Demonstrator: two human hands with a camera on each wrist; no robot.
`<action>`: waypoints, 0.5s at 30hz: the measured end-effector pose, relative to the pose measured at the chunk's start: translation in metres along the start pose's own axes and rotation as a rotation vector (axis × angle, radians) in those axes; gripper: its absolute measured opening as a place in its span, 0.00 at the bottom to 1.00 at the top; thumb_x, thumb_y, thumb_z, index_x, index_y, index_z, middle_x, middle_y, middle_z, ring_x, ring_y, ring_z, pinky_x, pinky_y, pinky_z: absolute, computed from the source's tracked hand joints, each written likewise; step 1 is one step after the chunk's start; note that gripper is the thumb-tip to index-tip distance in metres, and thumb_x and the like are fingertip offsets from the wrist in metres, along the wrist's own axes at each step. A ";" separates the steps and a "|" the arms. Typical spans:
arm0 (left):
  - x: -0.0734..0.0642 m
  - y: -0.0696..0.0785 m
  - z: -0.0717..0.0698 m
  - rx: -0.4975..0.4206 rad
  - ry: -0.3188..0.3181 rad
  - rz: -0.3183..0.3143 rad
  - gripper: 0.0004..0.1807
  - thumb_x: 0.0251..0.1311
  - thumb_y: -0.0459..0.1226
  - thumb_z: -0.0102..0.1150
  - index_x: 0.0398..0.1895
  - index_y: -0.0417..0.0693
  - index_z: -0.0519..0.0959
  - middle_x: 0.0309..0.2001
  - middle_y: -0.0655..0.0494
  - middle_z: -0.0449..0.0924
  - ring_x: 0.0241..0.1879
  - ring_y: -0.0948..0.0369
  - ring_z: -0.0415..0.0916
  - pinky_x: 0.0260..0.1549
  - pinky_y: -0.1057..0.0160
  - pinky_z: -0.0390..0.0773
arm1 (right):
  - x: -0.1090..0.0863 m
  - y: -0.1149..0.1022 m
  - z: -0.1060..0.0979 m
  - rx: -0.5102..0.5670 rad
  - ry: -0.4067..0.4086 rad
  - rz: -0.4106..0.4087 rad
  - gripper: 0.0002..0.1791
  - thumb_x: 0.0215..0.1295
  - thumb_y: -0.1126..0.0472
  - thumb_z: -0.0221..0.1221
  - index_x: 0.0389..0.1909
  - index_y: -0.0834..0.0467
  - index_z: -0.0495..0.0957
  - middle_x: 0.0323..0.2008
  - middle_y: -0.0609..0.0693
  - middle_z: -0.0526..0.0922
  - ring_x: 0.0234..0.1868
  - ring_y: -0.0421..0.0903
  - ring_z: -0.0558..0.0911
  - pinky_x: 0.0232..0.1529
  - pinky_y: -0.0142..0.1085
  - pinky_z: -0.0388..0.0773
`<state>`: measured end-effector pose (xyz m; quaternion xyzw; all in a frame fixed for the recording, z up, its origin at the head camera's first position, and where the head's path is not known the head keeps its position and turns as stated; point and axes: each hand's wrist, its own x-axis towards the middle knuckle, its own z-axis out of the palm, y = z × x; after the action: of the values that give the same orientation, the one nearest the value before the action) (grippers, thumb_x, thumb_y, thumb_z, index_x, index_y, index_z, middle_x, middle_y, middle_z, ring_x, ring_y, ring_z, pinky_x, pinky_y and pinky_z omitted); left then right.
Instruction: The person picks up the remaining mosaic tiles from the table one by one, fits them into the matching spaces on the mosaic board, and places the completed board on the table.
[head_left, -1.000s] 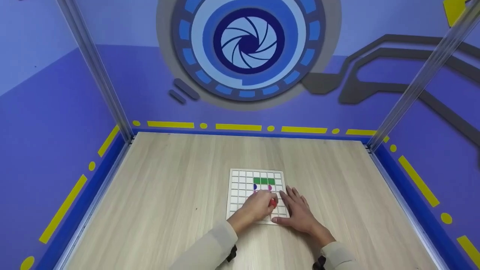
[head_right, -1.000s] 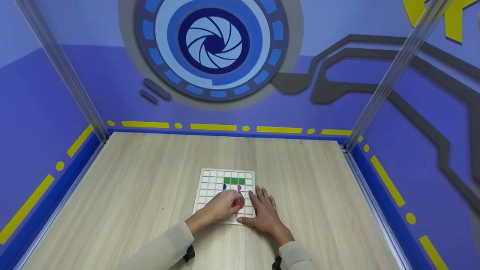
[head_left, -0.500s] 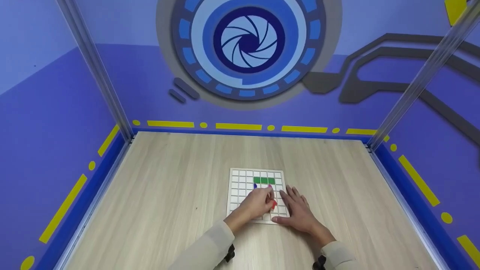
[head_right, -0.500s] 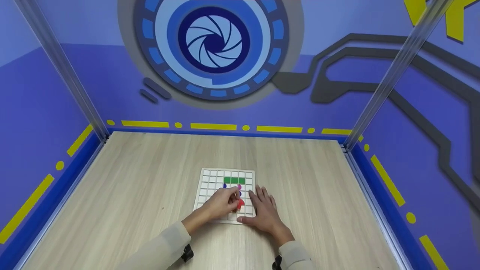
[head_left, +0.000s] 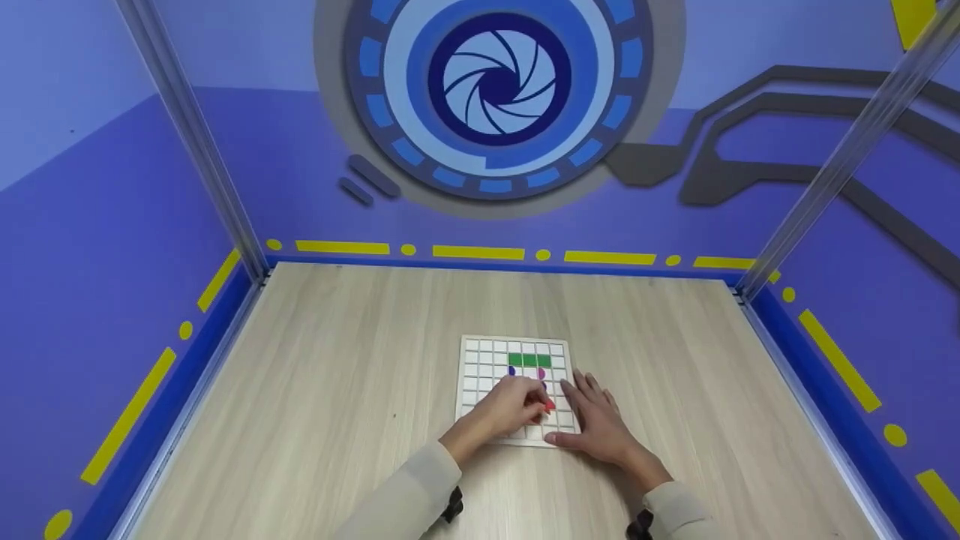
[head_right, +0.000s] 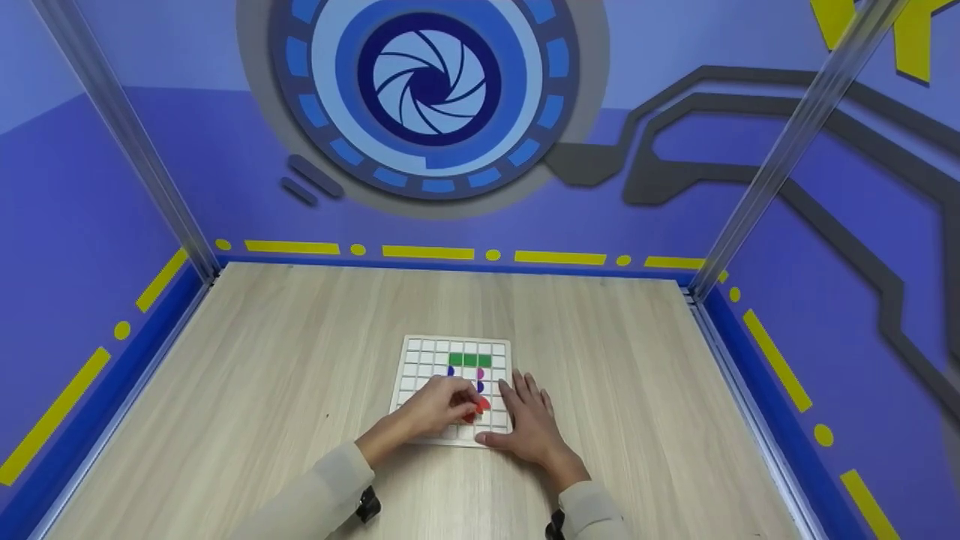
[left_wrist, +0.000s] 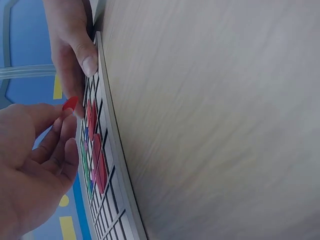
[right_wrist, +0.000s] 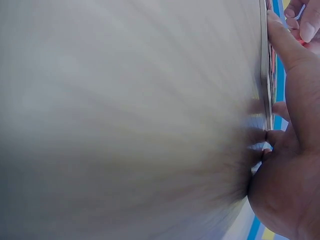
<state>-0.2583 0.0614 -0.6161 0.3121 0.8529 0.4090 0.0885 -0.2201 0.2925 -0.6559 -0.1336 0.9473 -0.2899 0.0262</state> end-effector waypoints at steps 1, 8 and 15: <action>0.000 0.000 0.000 0.018 -0.001 0.007 0.03 0.72 0.31 0.65 0.43 0.43 0.87 0.34 0.63 0.85 0.31 0.75 0.76 0.35 0.72 0.77 | 0.000 0.001 0.000 0.000 -0.002 0.001 0.61 0.56 0.29 0.72 0.82 0.59 0.60 0.83 0.65 0.50 0.83 0.68 0.44 0.76 0.70 0.40; 0.000 0.002 0.007 0.188 0.009 0.047 0.03 0.67 0.37 0.72 0.41 0.48 0.89 0.35 0.67 0.85 0.36 0.72 0.76 0.44 0.68 0.78 | -0.001 0.002 0.001 -0.001 -0.011 0.007 0.62 0.56 0.29 0.72 0.82 0.58 0.60 0.84 0.64 0.50 0.84 0.66 0.44 0.77 0.68 0.39; 0.000 0.003 0.010 0.347 0.045 0.079 0.02 0.67 0.41 0.72 0.38 0.54 0.88 0.34 0.67 0.85 0.35 0.70 0.79 0.40 0.66 0.80 | -0.001 0.003 0.000 0.002 -0.011 0.007 0.62 0.56 0.28 0.72 0.83 0.57 0.59 0.84 0.63 0.49 0.84 0.65 0.43 0.77 0.68 0.39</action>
<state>-0.2532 0.0694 -0.6199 0.3470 0.8994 0.2659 -0.0018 -0.2195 0.2950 -0.6578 -0.1320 0.9473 -0.2899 0.0325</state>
